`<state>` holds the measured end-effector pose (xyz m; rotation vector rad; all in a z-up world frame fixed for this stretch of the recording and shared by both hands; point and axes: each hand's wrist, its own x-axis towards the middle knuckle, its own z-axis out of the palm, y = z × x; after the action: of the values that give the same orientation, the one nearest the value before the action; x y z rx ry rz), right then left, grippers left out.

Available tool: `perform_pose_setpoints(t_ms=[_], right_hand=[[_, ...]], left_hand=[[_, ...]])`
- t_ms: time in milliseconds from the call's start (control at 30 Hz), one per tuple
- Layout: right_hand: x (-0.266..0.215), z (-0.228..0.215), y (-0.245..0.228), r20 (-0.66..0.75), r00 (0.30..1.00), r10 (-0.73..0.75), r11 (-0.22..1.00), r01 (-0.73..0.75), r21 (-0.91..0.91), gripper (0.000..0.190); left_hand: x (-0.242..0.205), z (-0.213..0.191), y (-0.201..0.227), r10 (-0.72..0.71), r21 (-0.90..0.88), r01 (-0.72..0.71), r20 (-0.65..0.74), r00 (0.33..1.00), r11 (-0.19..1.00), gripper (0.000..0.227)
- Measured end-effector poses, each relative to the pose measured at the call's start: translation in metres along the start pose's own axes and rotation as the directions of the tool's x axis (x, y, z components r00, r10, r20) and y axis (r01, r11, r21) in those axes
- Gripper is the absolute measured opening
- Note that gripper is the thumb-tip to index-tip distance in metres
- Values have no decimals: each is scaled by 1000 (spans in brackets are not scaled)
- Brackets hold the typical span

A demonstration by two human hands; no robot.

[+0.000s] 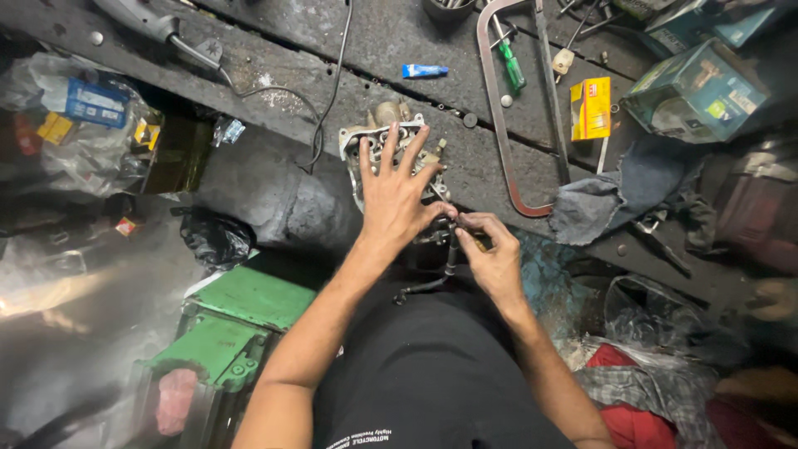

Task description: The person works on a disassembled engine cylinder head on a cluttered workbench. They use a wrench to tighten bolts on the cylinder head while another person assists nearby. The person occasionally wipes the component with a rag.

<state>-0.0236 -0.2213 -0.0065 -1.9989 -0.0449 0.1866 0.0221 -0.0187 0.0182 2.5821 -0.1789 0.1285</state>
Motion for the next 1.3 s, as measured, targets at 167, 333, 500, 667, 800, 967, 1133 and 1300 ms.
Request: perform_pose_setpoints(t_ms=[167, 333, 500, 667, 800, 967, 1133, 1300], right_hand=[[2, -3, 4, -11, 1000, -27, 999, 26, -32, 16], [6, -7, 6, -9, 1000, -2, 1000, 2, 2, 17], [5, -4, 8, -46, 998, 34, 999, -34, -6, 18], [-2, 6, 19, -150, 987, 58, 984, -82, -158, 21], [4, 6, 25, -247, 967, 62, 998, -67, -15, 24], [27, -11, 17, -158, 987, 25, 1000, -26, -7, 28], [51, -7, -4, 74, 987, -144, 985, 150, -88, 24], [59, 1, -14, 107, 956, -273, 949, 286, -133, 20]], left_hand=[[-4, 3, 1, -14, 19, 15, -40, 999, 1000, 61], [-3, 12, 4, -44, 13, 46, -113, 993, 999, 63], [-3, 16, 6, -63, 20, 66, -133, 989, 998, 65], [-3, 18, 8, -96, 72, 105, -114, 989, 992, 81], [-8, 12, 3, -63, -77, 51, -164, 984, 996, 105], [-30, 1, -6, -110, -90, 87, -290, 951, 992, 98], [-41, -3, -13, -205, -155, 211, 58, 977, 965, 135], [-36, -4, -16, -176, -145, 183, 58, 983, 972, 139]])
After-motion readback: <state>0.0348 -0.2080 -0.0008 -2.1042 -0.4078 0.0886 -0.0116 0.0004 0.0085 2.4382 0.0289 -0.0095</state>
